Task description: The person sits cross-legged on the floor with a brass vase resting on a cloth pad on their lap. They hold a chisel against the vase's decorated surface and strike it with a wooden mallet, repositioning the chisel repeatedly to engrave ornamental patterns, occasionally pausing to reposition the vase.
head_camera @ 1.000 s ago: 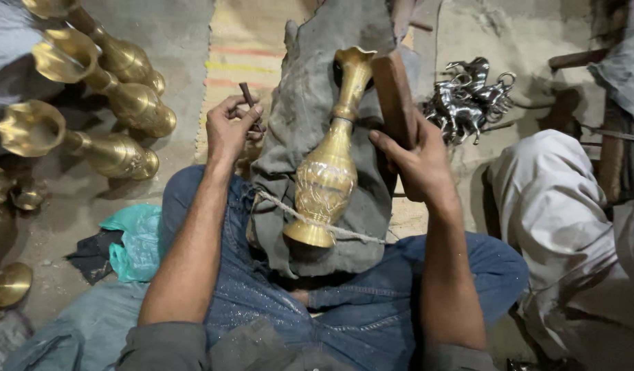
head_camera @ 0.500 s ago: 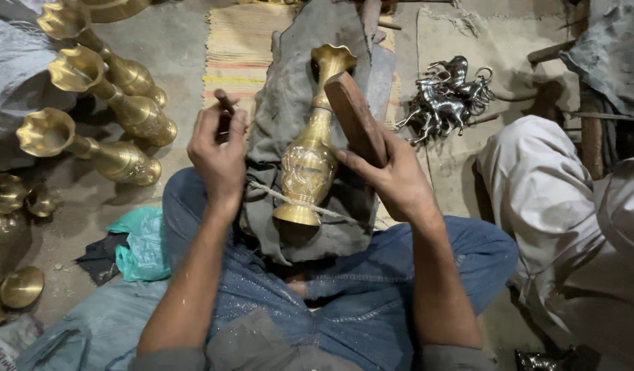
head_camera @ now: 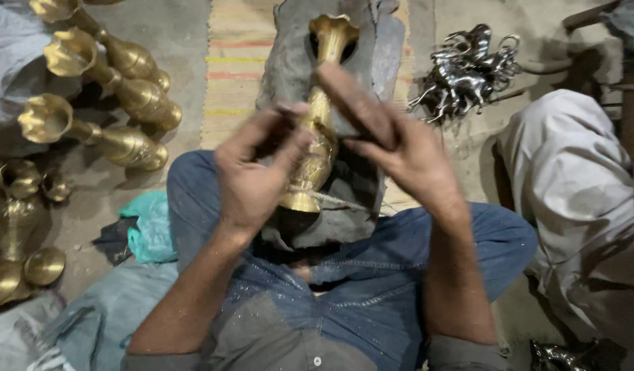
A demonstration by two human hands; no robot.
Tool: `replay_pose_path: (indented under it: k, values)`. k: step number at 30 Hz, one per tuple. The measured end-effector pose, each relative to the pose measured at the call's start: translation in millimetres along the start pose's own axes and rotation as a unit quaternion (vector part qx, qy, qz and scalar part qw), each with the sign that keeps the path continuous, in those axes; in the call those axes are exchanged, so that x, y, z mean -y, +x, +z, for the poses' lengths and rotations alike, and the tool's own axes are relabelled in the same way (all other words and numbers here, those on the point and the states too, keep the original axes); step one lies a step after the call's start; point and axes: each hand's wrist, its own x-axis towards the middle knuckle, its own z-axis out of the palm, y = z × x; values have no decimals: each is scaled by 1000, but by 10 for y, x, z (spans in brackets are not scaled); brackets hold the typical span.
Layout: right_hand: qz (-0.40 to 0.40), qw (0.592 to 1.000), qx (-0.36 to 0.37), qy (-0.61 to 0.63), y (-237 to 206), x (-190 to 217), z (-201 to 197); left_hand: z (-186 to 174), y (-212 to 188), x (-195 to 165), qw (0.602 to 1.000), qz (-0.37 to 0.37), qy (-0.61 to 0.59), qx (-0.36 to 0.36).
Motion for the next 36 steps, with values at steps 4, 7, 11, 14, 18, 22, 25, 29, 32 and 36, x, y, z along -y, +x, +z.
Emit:
replay_pose_path:
  k: [4, 7, 11, 14, 18, 22, 25, 29, 32, 36]
  values:
    - [-170, 977, -66, -109, 47, 88, -248, 3, -131, -23, 987, 37, 144, 60]
    - [-246, 953, -90, -155, 61, 199, -473, 21, -111, 15, 970, 85, 215, 73]
    - [-319, 902, -156, -245, -7, 220, -485, 24, -112, 32, 964, 104, 230, 83]
    - [-277, 898, -193, -282, -67, 103, -325, 35, -108, 44, 967, 94, 223, 86]
    - [-274, 911, -180, -251, -67, -98, -296, 44, -84, 29, 967, 83, 217, 105]
    - [-280, 911, -219, -211, -78, -144, -371, 66, -85, -29, 960, 114, 235, 102]
    - [-195, 967, -161, -26, -123, -94, -409, 88, -101, -50, 963, 82, 229, 113]
    - [-325, 858, -237, -318, -195, -28, -407, 90, -110, -21, 963, 83, 230, 112]
    - [-273, 923, -192, -193, -225, -14, -413, 70, -116, 9, 961, 96, 238, 107]
    - [-270, 918, -177, -232, -222, -13, -424, 42, -130, 40, 958, 112, 238, 112]
